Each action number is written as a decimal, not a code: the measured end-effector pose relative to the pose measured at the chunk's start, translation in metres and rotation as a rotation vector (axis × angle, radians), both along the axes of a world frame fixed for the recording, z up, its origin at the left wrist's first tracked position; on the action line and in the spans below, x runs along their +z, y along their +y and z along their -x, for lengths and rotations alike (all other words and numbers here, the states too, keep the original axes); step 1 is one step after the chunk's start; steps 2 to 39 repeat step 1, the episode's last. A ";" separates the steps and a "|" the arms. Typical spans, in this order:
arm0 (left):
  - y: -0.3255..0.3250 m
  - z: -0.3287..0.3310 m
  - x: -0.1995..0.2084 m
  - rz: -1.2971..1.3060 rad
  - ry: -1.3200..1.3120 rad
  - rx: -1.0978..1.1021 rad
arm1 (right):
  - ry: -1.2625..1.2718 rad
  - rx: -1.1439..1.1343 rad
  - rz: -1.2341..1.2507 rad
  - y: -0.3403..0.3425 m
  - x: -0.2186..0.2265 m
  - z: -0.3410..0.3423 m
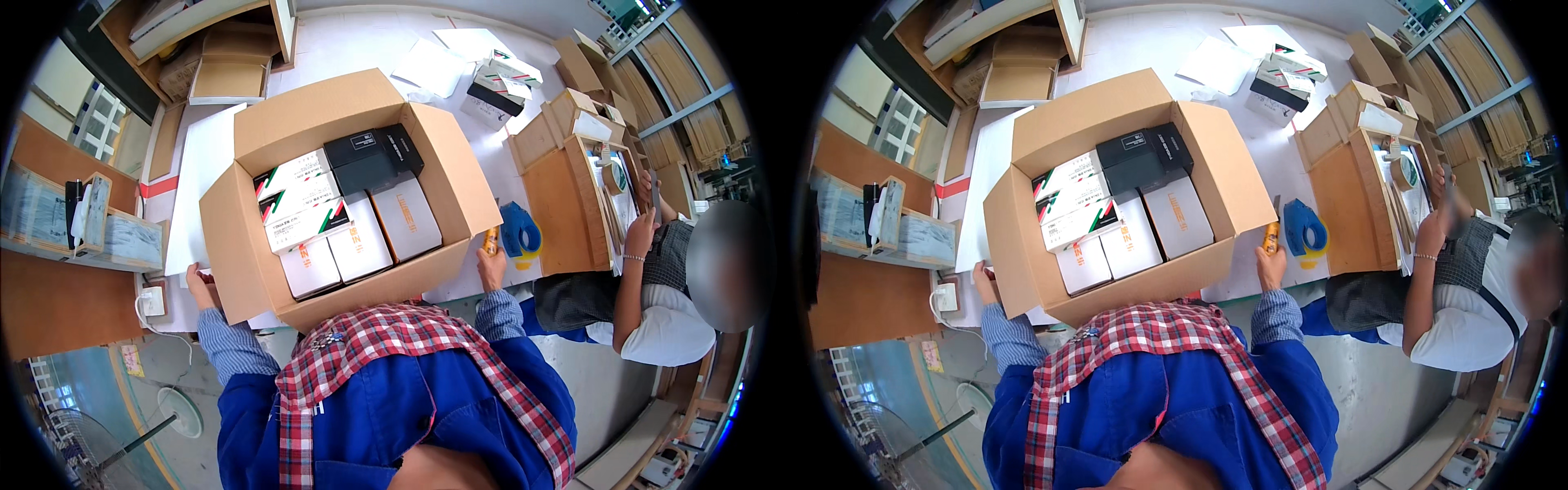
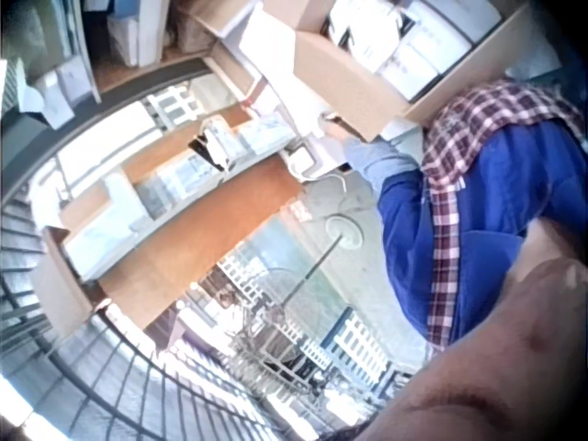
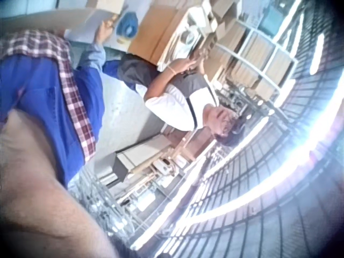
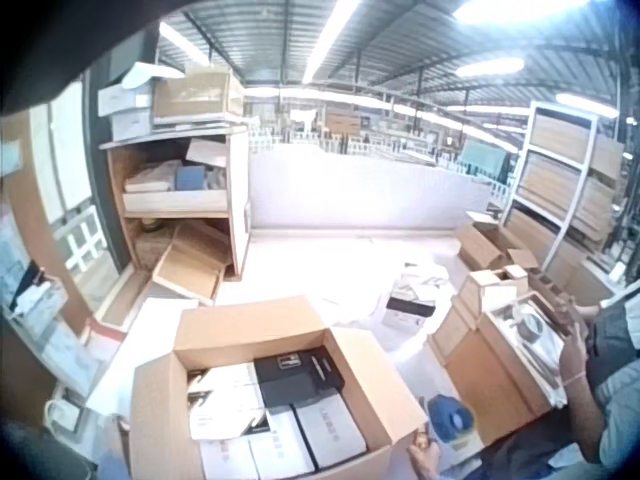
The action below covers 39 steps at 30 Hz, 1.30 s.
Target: The person places items from a table into a large cardboard box, organizing them into layers and rows, then handles smaller boxes to continue packing.
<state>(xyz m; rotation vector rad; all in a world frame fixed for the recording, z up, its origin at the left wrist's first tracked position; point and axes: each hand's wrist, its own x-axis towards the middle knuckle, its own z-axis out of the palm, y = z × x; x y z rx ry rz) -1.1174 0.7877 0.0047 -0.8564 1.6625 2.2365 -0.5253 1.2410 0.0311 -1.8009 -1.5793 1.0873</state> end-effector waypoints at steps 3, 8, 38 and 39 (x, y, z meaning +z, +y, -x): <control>0.002 0.007 -0.002 0.004 0.001 -0.006 | 0.135 -0.057 0.059 -0.006 0.010 -0.001; 0.002 0.007 -0.002 0.004 0.001 -0.006 | 0.135 -0.057 0.059 -0.006 0.010 -0.001; 0.002 0.007 -0.002 0.004 0.001 -0.006 | 0.135 -0.057 0.059 -0.006 0.010 -0.001; 0.002 0.007 -0.002 0.004 0.001 -0.006 | 0.135 -0.057 0.059 -0.006 0.010 -0.001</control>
